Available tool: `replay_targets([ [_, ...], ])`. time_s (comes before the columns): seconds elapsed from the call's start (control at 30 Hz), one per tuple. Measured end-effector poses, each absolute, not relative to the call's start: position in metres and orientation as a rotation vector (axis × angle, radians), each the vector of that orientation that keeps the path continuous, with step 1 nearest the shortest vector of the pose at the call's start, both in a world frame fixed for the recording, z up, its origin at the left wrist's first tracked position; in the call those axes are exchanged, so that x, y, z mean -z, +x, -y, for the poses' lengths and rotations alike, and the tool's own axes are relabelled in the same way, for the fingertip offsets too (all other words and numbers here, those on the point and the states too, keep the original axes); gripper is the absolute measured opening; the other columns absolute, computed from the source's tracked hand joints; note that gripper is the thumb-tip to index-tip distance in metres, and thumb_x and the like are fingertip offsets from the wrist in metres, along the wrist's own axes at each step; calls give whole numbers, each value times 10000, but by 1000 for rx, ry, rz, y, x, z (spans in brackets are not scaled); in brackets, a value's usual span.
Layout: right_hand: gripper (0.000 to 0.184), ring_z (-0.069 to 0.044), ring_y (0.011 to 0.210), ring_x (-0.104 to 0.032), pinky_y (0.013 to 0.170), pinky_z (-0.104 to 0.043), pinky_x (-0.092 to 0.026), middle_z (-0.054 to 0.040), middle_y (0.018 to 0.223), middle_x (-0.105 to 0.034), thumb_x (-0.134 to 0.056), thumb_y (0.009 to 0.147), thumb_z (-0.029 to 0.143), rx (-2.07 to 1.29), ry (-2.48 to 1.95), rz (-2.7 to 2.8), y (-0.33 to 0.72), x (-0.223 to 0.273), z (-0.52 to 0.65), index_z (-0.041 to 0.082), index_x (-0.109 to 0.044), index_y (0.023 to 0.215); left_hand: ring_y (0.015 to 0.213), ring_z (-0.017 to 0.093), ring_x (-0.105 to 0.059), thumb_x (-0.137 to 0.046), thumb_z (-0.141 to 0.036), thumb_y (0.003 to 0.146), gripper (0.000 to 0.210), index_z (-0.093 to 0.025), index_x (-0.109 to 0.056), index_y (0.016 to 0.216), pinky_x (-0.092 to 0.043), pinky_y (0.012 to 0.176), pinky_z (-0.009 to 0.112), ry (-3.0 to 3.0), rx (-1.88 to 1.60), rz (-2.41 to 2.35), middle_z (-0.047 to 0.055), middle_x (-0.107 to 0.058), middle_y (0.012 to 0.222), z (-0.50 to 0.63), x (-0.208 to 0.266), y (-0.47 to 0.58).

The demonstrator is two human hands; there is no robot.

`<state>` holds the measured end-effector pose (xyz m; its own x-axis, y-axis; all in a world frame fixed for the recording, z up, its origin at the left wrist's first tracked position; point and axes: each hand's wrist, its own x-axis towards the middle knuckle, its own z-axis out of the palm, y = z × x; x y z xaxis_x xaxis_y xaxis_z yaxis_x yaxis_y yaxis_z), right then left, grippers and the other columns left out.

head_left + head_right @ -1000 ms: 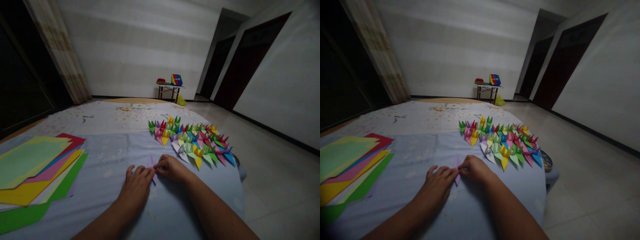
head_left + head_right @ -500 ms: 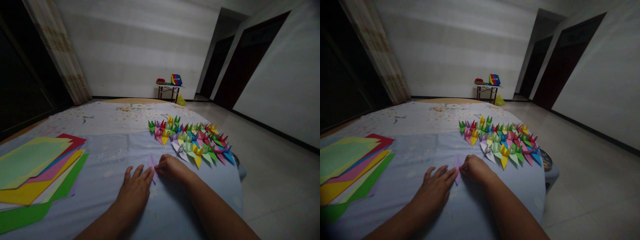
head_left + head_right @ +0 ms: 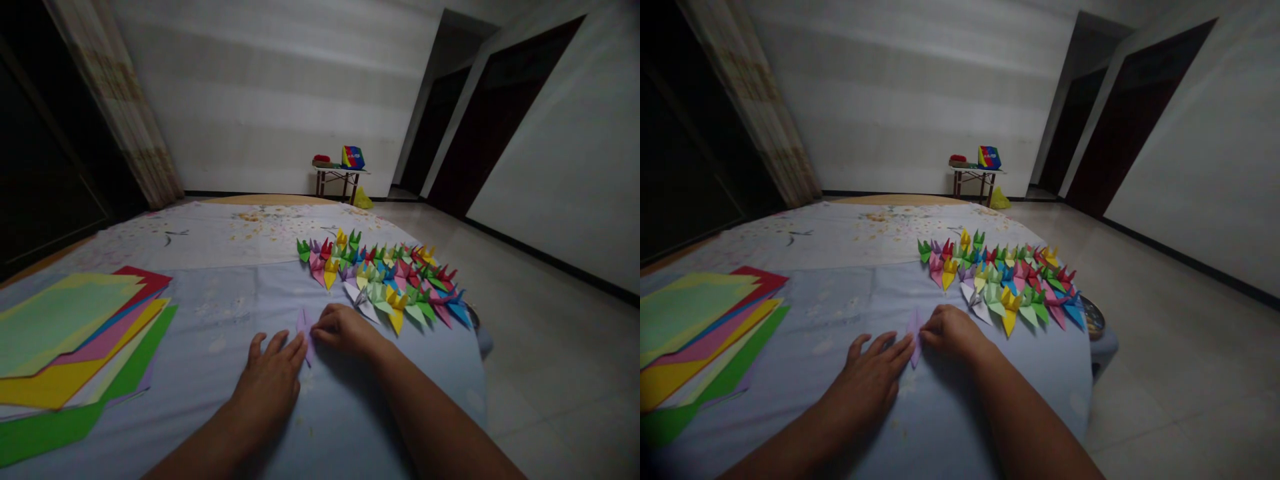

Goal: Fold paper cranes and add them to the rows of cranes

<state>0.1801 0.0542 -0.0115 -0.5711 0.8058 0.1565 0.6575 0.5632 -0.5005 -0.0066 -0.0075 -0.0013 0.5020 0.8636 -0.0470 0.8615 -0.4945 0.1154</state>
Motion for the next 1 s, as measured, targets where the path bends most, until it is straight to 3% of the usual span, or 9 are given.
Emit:
replay_targets([
  [0.23, 196, -165, 839, -563, 751, -239, -397, -53, 865, -616, -580, 754, 299, -549, -1243, 2459, 176, 11, -51, 235, -722, 872, 1220, 319, -379, -421, -122, 685, 571, -217, -508, 1241, -143, 973, 582, 2589, -113, -1495, 49, -486, 1333, 7, 1, -6],
  [0.43, 230, -141, 767, -571, 722, -233, -402, -53, 869, -622, -530, 798, 279, -529, -1297, 2332, 176, 11, -53, 203, -697, 936, 1139, 257, -464, -420, -169, 785, 371, -267, -607, 1090, -231, 939, 485, 2476, -487, -1475, 32, -624, 1164, -5, 9, -12],
  [0.6, 244, -136, 745, -566, 717, -237, -400, -64, 865, -622, -518, 813, 299, -498, -1403, 2228, 176, 10, -54, 176, -679, 949, 1028, 227, -537, -431, -265, 828, 276, -243, -608, 1038, -298, 883, 420, 2282, -757, -1592, 44, -647, 1075, -17, 14, -17],
  [0.83, 275, -139, 753, -559, 699, -240, -376, -59, 827, -613, -505, 826, 373, -496, -1490, 2223, 174, 11, -55, 180, -682, 907, 873, 231, -569, -367, -364, 870, 296, -230, -629, 840, -315, 803, 403, 2243, -701, -1654, 30, -675, 862, -19, 12, -16],
  [1.0, 342, -136, 709, -538, 646, -238, -359, -47, 800, -593, -531, 786, 480, -520, -1522, 2232, 173, 13, -54, 188, -679, 884, 857, 238, -560, -375, -390, 862, 321, -224, -642, 795, -311, 795, 402, 2256, -666, -1671, 32, -671, 820, -17, 11, -13],
])
